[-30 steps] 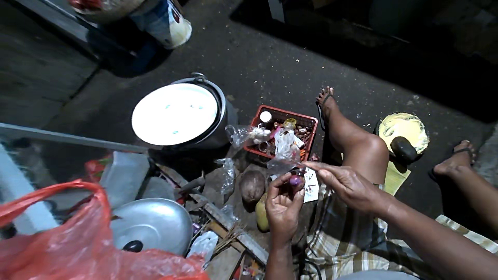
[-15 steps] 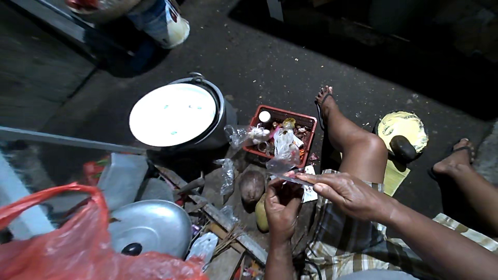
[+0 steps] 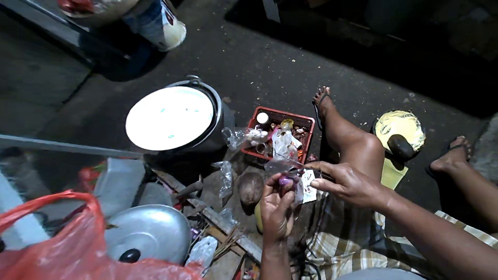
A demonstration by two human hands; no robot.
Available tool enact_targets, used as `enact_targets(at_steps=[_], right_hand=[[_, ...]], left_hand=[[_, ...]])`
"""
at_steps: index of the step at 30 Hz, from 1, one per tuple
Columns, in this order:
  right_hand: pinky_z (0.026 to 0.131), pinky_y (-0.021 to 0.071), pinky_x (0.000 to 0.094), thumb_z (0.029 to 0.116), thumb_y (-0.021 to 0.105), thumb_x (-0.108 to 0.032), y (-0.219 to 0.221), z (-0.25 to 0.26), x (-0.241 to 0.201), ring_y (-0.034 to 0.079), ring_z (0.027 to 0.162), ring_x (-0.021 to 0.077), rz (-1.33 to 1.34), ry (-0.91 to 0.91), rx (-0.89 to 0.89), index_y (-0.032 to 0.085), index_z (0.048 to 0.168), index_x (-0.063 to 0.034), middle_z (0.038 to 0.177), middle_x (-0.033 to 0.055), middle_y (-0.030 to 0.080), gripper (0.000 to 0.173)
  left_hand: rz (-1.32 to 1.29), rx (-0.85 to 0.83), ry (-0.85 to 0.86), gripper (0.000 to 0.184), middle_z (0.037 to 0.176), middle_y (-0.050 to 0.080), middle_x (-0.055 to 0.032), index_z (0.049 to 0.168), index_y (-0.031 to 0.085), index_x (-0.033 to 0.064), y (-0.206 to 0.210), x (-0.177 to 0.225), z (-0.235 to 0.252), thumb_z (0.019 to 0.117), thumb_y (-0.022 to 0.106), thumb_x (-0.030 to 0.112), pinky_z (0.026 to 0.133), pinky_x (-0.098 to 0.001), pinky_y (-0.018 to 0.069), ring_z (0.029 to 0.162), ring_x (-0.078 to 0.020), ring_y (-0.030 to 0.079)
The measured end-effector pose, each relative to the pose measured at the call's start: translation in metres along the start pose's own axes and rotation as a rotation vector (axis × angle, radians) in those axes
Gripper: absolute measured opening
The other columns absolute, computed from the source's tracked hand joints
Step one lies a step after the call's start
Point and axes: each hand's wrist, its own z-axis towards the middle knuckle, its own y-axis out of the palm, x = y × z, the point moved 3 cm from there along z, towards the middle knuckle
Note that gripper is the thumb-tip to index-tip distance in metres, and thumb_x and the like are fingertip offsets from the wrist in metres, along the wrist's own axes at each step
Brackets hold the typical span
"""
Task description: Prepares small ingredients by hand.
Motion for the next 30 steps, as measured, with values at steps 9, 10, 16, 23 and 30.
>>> enact_targets(at_steps=[9,10,16,23,30], right_hand=[[0.071,0.0599,0.0538,0.0847,0.073,0.003,0.019,-0.002,-0.022,0.07,0.089,0.0342,-0.098,-0.076,0.01,0.047,0.154,-0.0251,0.145,0.0176,0.052,0.079],[0.065,0.0596,0.0525,0.0835,0.074,0.004,0.022,-0.005,-0.024,0.07,0.083,0.033,-0.072,-0.157,0.067,0.047,0.155,-0.0285,0.144,0.0171,0.054,0.083],[0.081,0.0571,0.0524,0.1011,0.064,-0.018,0.022,-0.022,-0.024,0.073,0.09,0.0306,0.034,-0.278,-0.087,0.07,0.132,-0.0146,0.1,0.014,0.075,0.031],[0.07,0.0561,0.0501,0.0796,0.08,-0.002,0.005,-0.055,-0.026,0.07,0.086,0.0316,0.046,-0.345,0.058,0.07,0.103,-0.0009,0.094,0.0162,0.069,0.026],[0.066,0.0507,0.0199,0.1037,0.05,-0.004,-0.062,-0.1,0.018,0.059,0.072,0.0028,0.623,-0.136,0.336,0.064,0.118,0.0052,0.093,0.0058,0.067,0.022]], left_hand=[[0.04,0.209,0.037,0.021,0.105,0.073,0.0039,0.122,0.059,0.0197,-0.026,0.032,0.016,0.1046,0.049,0.015,0.074,-0.0221,0.0606,0.094,-0.008,0.072],[-0.046,0.163,0.024,0.019,0.108,0.074,0.0008,0.12,0.061,0.0188,-0.029,0.035,0.02,0.103,0.055,0.016,0.077,-0.0254,0.0617,0.099,-0.0116,0.072],[-0.123,0.027,-0.032,0.022,0.111,0.075,-0.0043,0.115,0.068,0.0139,-0.022,0.043,0.045,0.1034,0.05,0.01,0.085,-0.0248,0.0601,0.105,-0.0144,0.072],[-0.019,0.078,0.057,0.029,0.099,0.074,-0.0029,0.112,0.06,0.0098,0.034,0.05,0.07,0.1074,0.032,0.006,0.078,-0.0206,0.0595,0.091,-0.011,0.073],[0.26,-0.153,0.017,0.028,0.096,0.069,0.0084,0.133,0.043,0.0192,0.114,0.013,0.079,0.1069,0.037,0.01,0.072,-0.0186,0.0585,0.083,-0.0045,0.069]])
